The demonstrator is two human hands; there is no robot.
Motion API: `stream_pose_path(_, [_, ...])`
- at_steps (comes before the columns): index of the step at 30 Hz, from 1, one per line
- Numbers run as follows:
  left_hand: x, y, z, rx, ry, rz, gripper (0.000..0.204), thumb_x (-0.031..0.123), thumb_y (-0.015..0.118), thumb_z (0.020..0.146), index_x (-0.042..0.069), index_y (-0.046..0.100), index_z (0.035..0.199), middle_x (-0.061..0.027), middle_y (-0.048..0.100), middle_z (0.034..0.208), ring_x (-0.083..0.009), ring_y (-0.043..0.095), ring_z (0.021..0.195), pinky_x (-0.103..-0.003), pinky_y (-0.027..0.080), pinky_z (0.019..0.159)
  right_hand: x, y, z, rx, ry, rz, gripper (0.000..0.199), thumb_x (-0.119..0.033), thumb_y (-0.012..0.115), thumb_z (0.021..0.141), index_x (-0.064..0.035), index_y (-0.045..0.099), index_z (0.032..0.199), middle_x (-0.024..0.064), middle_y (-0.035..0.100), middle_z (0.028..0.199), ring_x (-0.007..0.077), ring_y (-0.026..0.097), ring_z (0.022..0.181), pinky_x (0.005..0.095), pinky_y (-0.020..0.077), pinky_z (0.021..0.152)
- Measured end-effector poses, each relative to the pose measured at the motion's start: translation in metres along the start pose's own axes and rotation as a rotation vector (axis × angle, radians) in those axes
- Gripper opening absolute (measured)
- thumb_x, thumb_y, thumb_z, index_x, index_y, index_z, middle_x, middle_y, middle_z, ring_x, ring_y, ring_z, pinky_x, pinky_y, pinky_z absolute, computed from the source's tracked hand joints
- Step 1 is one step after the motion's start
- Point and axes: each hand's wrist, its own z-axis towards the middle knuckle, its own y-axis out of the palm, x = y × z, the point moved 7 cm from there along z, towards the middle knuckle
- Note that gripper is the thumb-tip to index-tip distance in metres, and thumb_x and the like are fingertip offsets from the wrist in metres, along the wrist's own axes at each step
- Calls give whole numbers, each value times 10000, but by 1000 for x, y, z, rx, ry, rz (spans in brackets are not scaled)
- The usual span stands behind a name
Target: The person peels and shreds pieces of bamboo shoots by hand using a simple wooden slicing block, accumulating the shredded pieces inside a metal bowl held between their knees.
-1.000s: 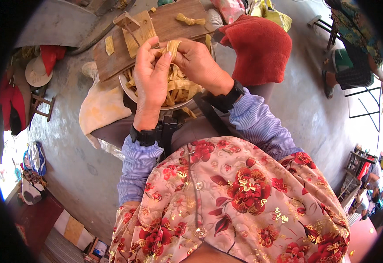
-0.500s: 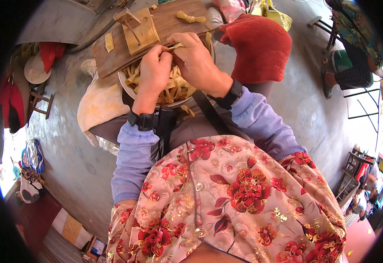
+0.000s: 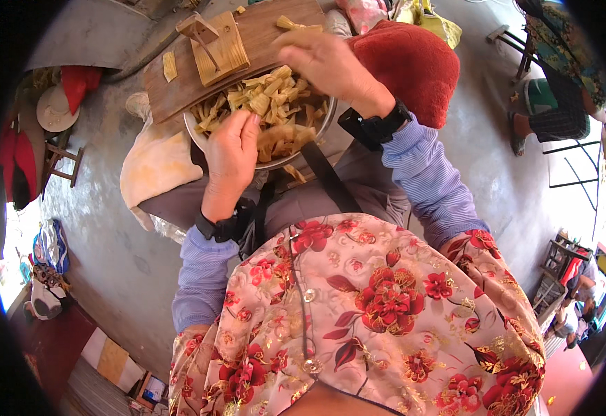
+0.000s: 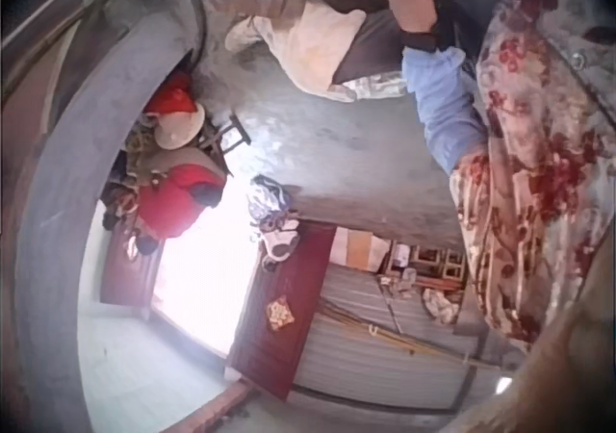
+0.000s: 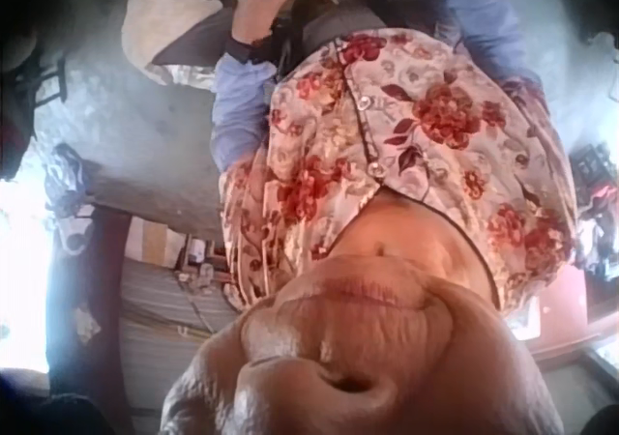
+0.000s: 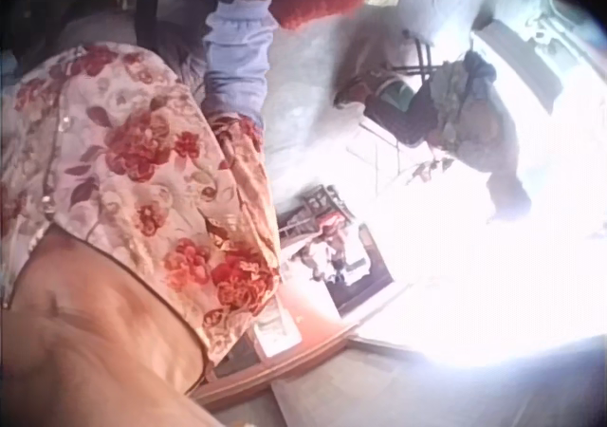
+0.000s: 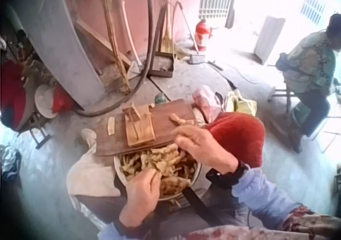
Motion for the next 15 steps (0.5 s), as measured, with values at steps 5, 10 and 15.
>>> stream_pose_path(5, [14, -20, 17, 104, 184, 88, 149, 181, 588, 851, 61, 547, 771, -131, 565, 705, -331, 564, 653, -394, 431, 543, -11, 43, -16, -593, -197, -288, 257, -251, 650, 800, -52, 631, 960, 151, 621, 752, 332, 588, 689, 390, 474, 615])
stream_pose_path(10, [-3, -27, 17, 17, 54, 79, 180, 193, 620, 828, 55, 542, 743, -130, 556, 686, -333, 555, 635, -395, 420, 532, -24, 32, -16, -477, -486, -478, 256, -254, 672, 751, -97, 632, 948, 103, 619, 763, 313, 591, 685, 384, 465, 610])
stream_pose_path(15, [7, -18, 19, -63, 162, -43, 154, 175, 588, 837, 53, 534, 760, -149, 544, 675, -365, 552, 651, -421, 420, 546, -65, 58, -22, -602, -608, -466, 242, -184, 685, 706, -30, 561, 847, 123, 559, 786, 336, 542, 742, 424, 438, 650])
